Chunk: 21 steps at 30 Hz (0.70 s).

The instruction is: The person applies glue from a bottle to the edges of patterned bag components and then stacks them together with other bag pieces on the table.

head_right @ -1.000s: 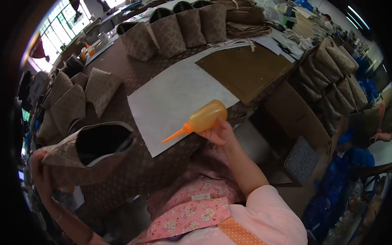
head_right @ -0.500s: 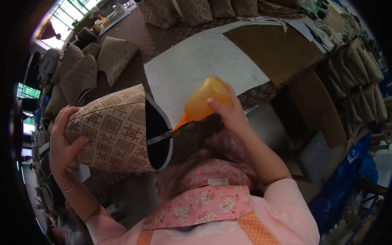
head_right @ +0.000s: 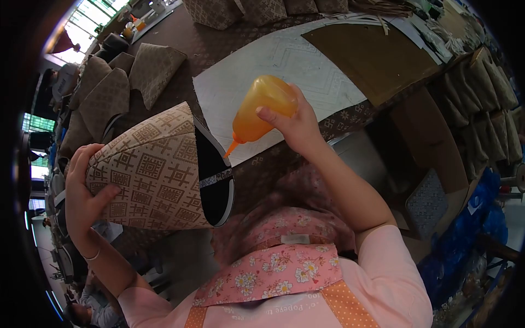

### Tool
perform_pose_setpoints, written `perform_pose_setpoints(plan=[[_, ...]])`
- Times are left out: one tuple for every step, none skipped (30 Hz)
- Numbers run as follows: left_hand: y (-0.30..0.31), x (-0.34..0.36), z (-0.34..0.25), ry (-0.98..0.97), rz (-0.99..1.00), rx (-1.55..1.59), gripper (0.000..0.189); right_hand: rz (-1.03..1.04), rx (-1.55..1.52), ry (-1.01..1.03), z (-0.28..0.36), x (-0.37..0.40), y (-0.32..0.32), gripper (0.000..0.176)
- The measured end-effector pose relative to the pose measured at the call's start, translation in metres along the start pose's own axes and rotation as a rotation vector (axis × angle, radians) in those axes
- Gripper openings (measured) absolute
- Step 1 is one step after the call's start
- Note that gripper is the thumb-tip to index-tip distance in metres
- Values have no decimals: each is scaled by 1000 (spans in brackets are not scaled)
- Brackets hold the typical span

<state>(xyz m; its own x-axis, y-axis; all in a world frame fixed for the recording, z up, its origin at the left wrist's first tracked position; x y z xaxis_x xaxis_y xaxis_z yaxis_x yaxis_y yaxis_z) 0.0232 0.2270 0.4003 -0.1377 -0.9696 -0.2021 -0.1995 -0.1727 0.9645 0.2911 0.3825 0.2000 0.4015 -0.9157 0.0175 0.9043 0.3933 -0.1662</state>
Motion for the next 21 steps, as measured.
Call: perform_pose_setpoints(plan=[[0, 1, 0, -10, -12, 6, 64, 1, 1, -1, -1, -1, -1, 60], [0, 1, 1, -21, -24, 13, 64, -25, -27, 22, -1, -1, 0, 55], [0, 2, 1, -19, -24, 14, 64, -51, -55, 44, 0, -1, 0, 50], [0, 3, 2, -9, -22, 28, 65, -49, -54, 43, 0, -2, 0, 50], [0, 4, 3, 1, -20, 42, 65, -22, -75, 18, 0, -2, 0, 51], [0, 4, 3, 3, -20, 43, 65, 5, -96, -8, -1, -2, 0, 51], [0, 5, 3, -4, -27, 43, 65, 7, -95, -10, -2, -1, 1, 51], [0, 5, 3, -12, -34, 42, 65, 23, -95, -47, -4, 0, 1, 51], [0, 6, 2, -9, -36, 42, 65, 41, -94, -83, -6, 1, 2, 51], [0, 6, 1, -12, -33, 26, 65, 45, -92, -80, -7, 2, 2, 51], [1, 6, 1, -14, -30, 9, 65, 39, -127, -84, -9, 4, 3, 51], [1, 7, 1, -10, -34, 6, 65, 33, -164, -90, -11, 5, 4, 51], [1, 6, 0, -23, -37, -8, 65, 38, -164, -89, -12, 6, 3, 51], [1, 7, 0, -36, -38, -22, 64, 24, -164, -92, -13, 8, 4, 51], [0, 8, 0, -35, -38, -23, 64, 8, -164, -95, -14, 10, 5, 51], [0, 8, 2, -25, -47, -2, 64, 8, -164, -95, -16, 11, 7, 51], [-1, 8, 2, -16, -56, 20, 64, 41, -133, -89, -18, 13, 7, 52], [-1, 8, 1, -17, -55, 20, 64, 75, -102, -82, -19, 15, 7, 53], [0, 8, 0, -14, -54, 9, 62, 74, -103, -83, -21, 18, 9, 53], [1, 8, -1, -12, -52, -2, 60, 100, -89, -117, -25, 23, 8, 56], [4, 10, 1, -12, -53, -3, 60, 127, -74, -150, -28, 28, 7, 59]])
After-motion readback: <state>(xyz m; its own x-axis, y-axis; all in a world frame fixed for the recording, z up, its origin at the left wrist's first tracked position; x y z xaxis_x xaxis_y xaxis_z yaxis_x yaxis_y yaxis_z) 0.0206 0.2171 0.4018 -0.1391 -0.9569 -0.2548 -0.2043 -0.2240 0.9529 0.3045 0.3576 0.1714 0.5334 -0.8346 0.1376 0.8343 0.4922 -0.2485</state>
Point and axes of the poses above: each hand's wrist, its own x-axis away from the middle knuckle, its own y-axis out of the back of the hand, z = x × y, the point moved 4 cm from there along -x, towards the middle knuckle, and after that the axes turned 8 degrees about -y, right-handed, at the moved point
